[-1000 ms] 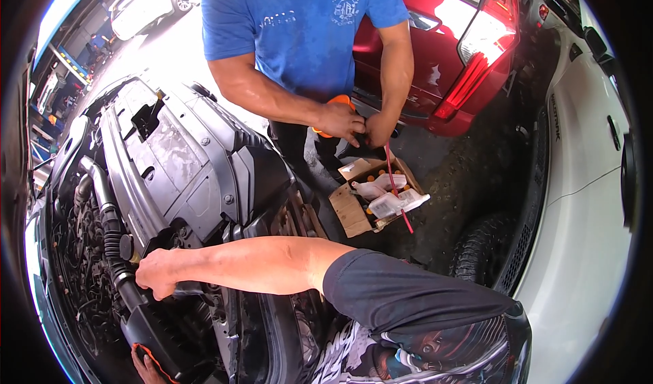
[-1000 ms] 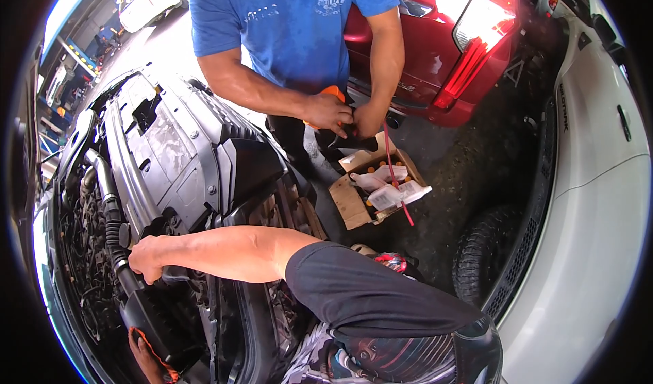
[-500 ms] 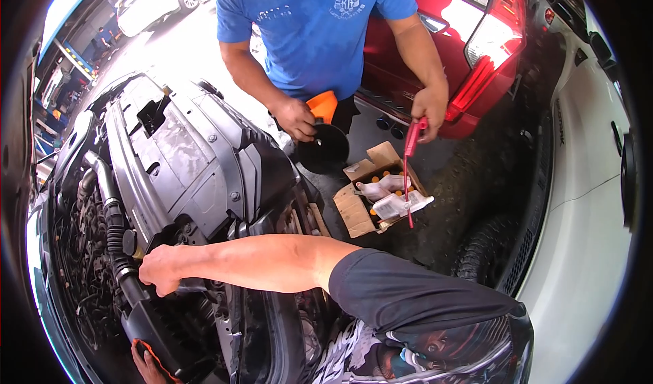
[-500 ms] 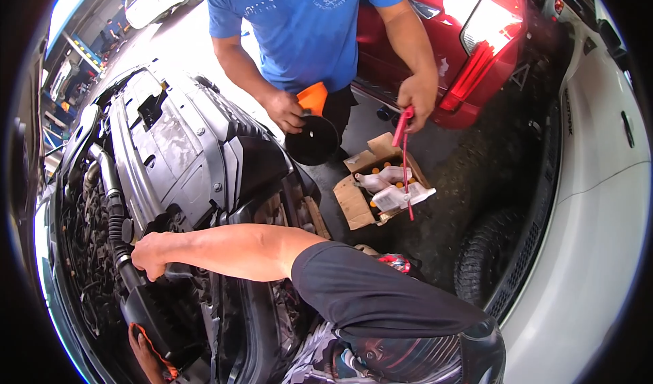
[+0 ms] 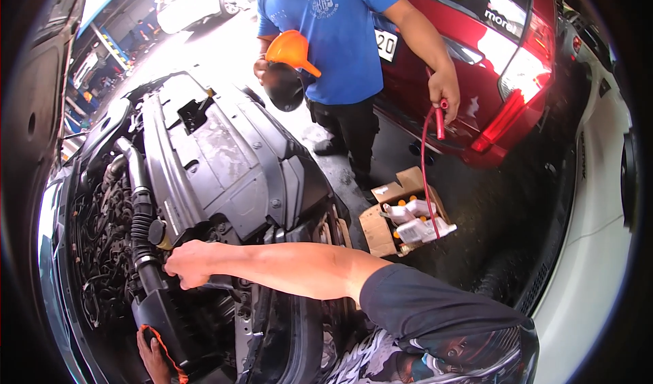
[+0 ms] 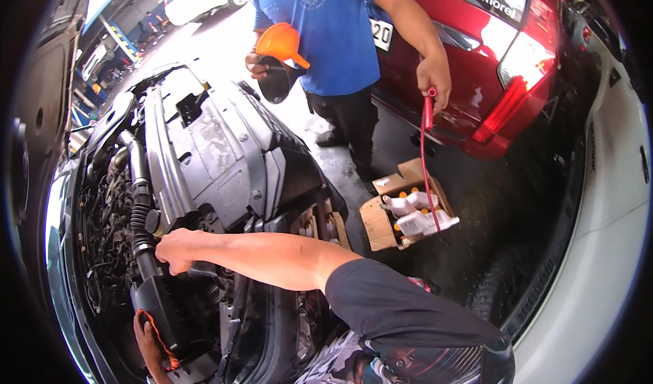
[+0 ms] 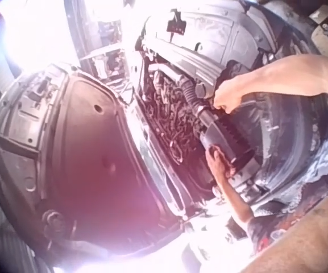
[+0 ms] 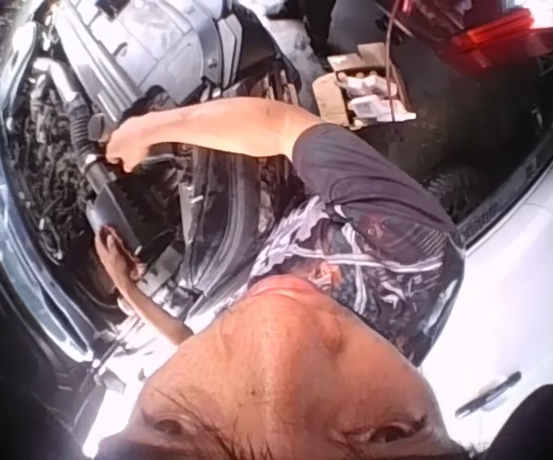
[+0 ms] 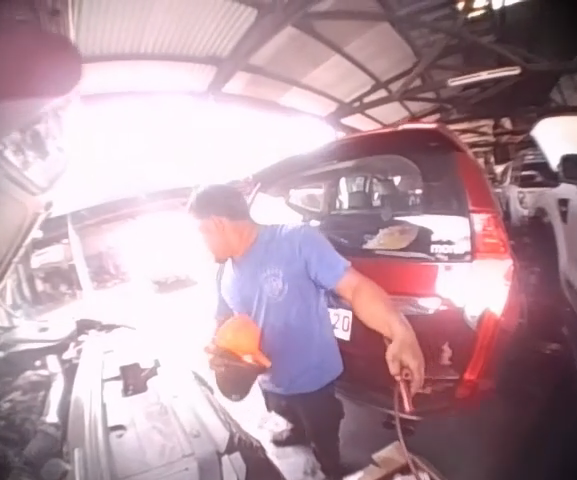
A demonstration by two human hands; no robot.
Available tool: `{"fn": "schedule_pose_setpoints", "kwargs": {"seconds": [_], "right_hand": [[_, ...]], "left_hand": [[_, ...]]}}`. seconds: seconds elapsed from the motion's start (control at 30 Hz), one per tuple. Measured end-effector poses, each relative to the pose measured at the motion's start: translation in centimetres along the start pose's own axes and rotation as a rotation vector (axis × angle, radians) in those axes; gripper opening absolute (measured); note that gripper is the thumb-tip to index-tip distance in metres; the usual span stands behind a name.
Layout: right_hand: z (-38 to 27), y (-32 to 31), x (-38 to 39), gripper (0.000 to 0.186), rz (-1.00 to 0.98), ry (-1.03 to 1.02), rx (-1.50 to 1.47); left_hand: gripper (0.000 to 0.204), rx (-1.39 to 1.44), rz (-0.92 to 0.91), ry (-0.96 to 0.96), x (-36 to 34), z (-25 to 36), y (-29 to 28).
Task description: Inspecting the air filter housing and engine components in a vehicle engine bay.
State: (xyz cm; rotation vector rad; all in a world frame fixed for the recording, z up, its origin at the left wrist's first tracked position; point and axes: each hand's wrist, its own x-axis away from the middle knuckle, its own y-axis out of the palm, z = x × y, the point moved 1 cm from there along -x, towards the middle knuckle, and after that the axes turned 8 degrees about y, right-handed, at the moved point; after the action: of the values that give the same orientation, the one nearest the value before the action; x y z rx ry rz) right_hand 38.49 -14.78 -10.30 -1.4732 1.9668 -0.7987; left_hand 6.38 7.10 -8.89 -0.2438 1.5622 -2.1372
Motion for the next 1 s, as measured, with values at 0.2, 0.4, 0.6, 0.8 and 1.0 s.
{"fn": "schedule_pose_setpoints", "kwargs": {"seconds": [0.2, 0.4, 0.6, 0.8, 1.0], "right_hand": [[-0.2, -0.2, 0.6, 0.046, 0.006, -0.003, -0.006], [-0.2, -0.2, 0.5, 0.046, 0.025, -0.007, -0.025], [0.1, -0.1, -0.3, 0.036, 0.003, -0.016, 0.022], [0.0, -0.2, -0.6, 0.031, 0.016, -0.001, 0.048], [-0.3, 0.7, -1.4, 0.028, 0.078, 0.000, 0.088]], "left_hand": [[0.052, -0.051, -0.005, -0.004, 0.3, 1.4, -0.1], [0.054, -0.035, -0.010, -0.001, 0.0, 0.0, -0.2], [0.055, 0.013, -0.019, 0.011, -0.3, -1.9, -0.1], [0.054, 0.114, -0.040, -0.104, -0.6, 4.8, -0.7], [0.063, 0.158, 0.004, -0.168, -0.4, 6.2, -0.4]]}}
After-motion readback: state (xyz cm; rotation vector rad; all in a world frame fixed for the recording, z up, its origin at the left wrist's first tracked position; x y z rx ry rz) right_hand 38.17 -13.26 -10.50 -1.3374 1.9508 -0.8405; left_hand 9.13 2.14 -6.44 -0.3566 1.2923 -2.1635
